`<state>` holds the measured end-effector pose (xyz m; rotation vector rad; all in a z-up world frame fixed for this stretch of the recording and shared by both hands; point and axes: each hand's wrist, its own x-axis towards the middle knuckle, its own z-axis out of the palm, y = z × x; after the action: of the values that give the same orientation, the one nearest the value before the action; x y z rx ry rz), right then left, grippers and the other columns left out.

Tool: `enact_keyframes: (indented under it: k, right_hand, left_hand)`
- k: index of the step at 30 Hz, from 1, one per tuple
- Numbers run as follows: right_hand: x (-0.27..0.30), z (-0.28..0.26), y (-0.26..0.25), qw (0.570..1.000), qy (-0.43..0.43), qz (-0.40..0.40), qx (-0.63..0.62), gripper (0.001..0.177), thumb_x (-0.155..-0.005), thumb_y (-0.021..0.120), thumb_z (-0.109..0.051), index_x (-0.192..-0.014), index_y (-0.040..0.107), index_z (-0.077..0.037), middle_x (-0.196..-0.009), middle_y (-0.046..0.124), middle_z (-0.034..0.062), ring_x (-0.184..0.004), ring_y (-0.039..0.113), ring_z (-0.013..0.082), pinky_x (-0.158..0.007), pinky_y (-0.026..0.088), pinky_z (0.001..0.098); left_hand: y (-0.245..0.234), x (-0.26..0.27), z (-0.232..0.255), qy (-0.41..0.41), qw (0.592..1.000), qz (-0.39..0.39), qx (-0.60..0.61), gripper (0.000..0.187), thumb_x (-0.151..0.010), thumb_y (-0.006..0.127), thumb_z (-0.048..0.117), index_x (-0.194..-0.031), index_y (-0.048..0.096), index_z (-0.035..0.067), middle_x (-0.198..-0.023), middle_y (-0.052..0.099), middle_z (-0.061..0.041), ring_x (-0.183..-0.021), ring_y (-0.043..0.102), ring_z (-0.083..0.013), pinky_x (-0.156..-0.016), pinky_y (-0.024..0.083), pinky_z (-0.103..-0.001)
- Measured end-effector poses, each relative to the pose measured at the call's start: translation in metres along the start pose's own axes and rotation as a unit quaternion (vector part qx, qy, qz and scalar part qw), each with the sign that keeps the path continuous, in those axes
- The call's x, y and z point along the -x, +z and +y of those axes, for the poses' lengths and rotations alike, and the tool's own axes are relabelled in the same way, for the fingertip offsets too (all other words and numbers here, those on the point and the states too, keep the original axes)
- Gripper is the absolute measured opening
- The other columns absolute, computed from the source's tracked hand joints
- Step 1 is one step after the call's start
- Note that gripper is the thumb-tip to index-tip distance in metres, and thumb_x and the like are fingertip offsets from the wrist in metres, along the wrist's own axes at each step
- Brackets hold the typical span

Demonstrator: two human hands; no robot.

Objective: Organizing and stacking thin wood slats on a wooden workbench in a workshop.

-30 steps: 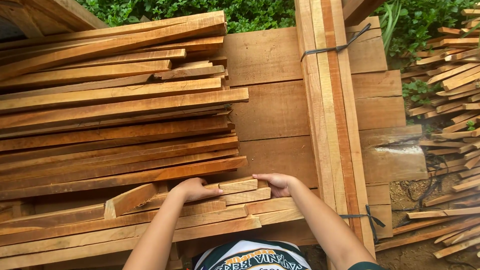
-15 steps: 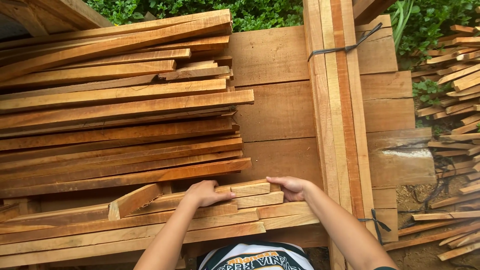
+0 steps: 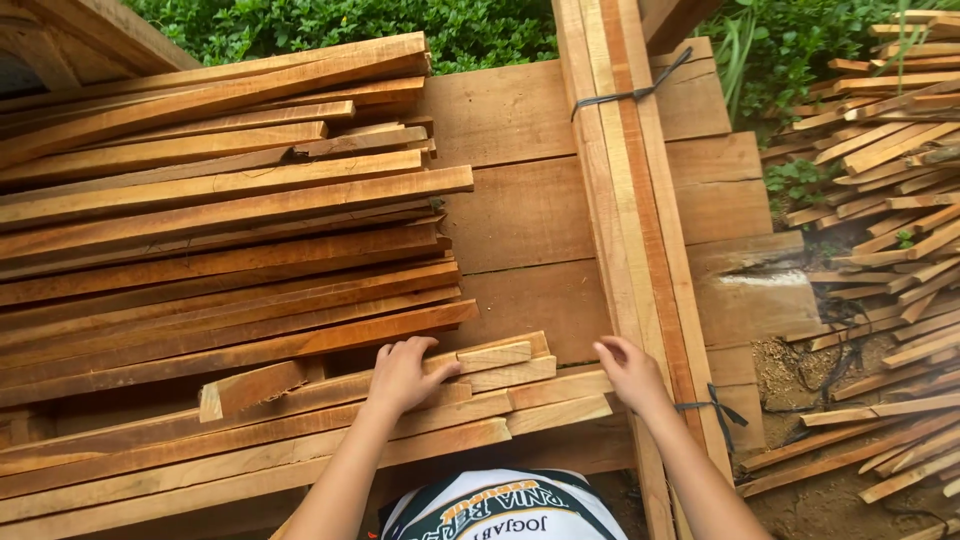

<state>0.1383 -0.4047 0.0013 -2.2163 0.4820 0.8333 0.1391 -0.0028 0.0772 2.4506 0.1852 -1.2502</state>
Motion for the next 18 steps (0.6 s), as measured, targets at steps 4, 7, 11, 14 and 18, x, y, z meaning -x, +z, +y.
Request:
enact_keyframes:
  k: [4, 7, 11, 14, 18]
  right_hand:
    - [0.039, 0.049, 0.024, 0.999, 0.048, 0.017, -0.007, 0.046, -0.095, 0.065, -0.057, -0.132, 0.073, -0.029, -0.124, 0.076, 0.0021, -0.117, 0.071, 0.0216, -0.101, 0.057, 0.0373]
    - [0.059, 0.027, 0.029, 0.999, -0.02, 0.033, -0.005, 0.051, -0.096, 0.06, -0.031, -0.14, 0.059, -0.006, -0.125, 0.065, 0.0136, -0.093, 0.073, 0.0196, -0.083, 0.061, 0.0313]
    - [0.035, 0.05, 0.05, 0.998, 0.011, 0.054, 0.037, 0.058, -0.086, 0.065, -0.04, -0.136, 0.068, -0.011, -0.131, 0.067, 0.0134, -0.119, 0.066, 0.0275, -0.102, 0.052, 0.0386]
    - [0.038, 0.038, 0.048, 0.997, 0.014, 0.031, 0.072, 0.066, -0.087, 0.066, -0.051, -0.141, 0.066, -0.015, -0.138, 0.066, 0.0131, -0.133, 0.06, 0.0306, -0.113, 0.046, 0.0423]
    - [0.05, 0.014, 0.079, 0.994, -0.042, 0.001, 0.099, 0.069, -0.086, 0.066, -0.051, -0.14, 0.066, -0.007, -0.134, 0.066, 0.0197, -0.131, 0.061, 0.0374, -0.111, 0.047, 0.0466]
  left_hand:
    - [0.068, 0.023, -0.021, 0.059, 0.985, 0.162, 0.0, 0.086, -0.083, 0.066, 0.076, -0.148, 0.044, 0.023, -0.151, 0.047, 0.003, -0.146, 0.037, -0.023, -0.126, 0.015, -0.056]
    - [0.11, 0.028, -0.042, 0.097, 0.952, 0.273, -0.101, 0.124, -0.07, 0.064, 0.094, -0.155, 0.034, 0.009, -0.162, 0.035, -0.009, -0.153, 0.021, -0.0322, -0.125, 0.006, -0.059]
    - [0.099, 0.063, -0.035, 0.087, 0.957, 0.219, -0.169, 0.152, -0.056, 0.076, 0.099, -0.163, 0.014, 0.011, -0.172, 0.008, -0.012, -0.156, 0.003, -0.0368, -0.122, 0.003, -0.063]
    - [0.088, 0.068, -0.022, 0.066, 0.978, 0.155, -0.122, 0.147, -0.055, 0.079, 0.092, -0.164, 0.017, 0.016, -0.173, 0.008, -0.009, -0.158, 0.005, -0.0362, -0.125, 0.006, -0.064]
    - [0.097, 0.062, -0.029, 0.069, 0.973, 0.188, -0.114, 0.137, -0.059, 0.074, 0.093, -0.163, 0.022, 0.019, -0.172, 0.013, -0.007, -0.158, 0.008, -0.0338, -0.125, 0.007, -0.063]
